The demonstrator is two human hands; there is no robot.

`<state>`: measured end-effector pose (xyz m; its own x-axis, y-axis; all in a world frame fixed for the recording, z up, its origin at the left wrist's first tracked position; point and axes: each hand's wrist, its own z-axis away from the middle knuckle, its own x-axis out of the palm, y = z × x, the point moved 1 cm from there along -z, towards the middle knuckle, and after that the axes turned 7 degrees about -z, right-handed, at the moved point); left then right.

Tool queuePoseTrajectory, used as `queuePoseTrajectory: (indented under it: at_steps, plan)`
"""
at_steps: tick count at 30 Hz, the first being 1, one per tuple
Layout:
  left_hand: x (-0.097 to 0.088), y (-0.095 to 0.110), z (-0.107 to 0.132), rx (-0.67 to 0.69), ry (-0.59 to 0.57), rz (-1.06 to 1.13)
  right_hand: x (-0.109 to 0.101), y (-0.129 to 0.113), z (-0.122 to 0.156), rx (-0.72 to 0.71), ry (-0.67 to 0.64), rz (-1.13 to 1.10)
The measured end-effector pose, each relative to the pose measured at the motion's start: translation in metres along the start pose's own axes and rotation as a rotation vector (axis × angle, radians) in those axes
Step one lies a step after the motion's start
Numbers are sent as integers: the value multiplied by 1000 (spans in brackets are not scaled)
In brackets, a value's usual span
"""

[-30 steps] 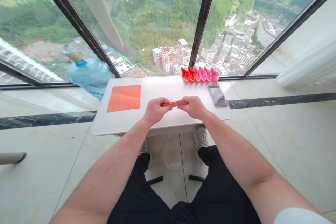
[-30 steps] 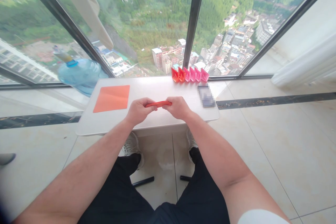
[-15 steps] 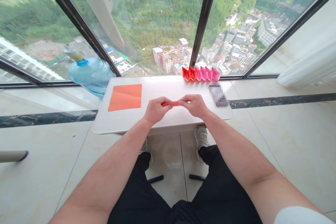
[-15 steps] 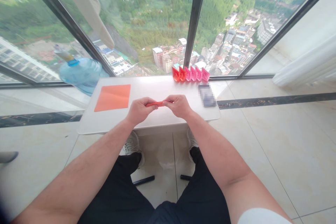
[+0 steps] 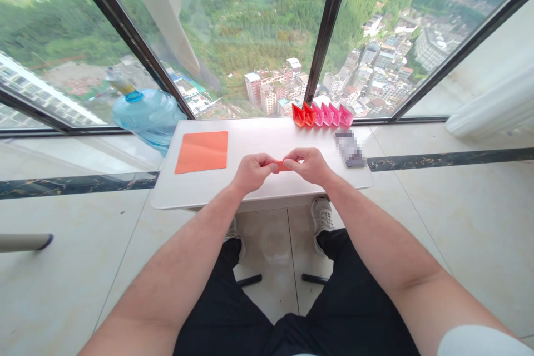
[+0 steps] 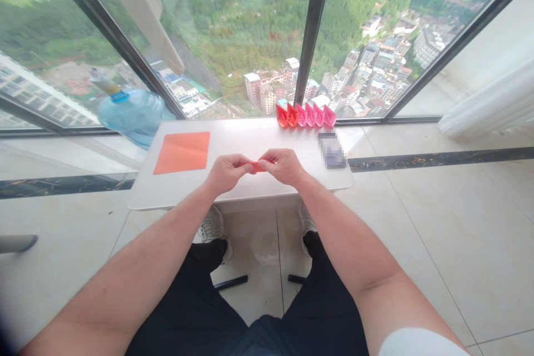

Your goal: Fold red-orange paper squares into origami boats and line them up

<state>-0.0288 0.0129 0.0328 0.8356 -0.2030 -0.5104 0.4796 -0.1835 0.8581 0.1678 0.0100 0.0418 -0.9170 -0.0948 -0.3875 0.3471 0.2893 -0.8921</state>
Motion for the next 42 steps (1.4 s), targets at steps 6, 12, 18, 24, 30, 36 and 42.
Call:
queuePoseTrajectory:
  at_steps: [6,12,18,24,30,36,42]
  plan:
    - [7,3,-1,40,21,-105,7,3,-1,15,5,107]
    - [7,2,-3,18,1,-122,12,7,-2,39,-40,167]
    - [2,-1,-3,-17,-33,-89,12,8,-4,111,-41,124]
    - [-2,-4,-6,-39,-75,-64,6,14,-5,192,-52,55]
    - [-4,-6,-7,-29,-173,-14,-2,17,-5,250,-91,35]
    - [-5,-4,-7,-82,-87,-59,-9,19,-5,230,-44,44]
    - [-10,-5,-10,-114,-69,25,-7,16,-5,251,3,45]
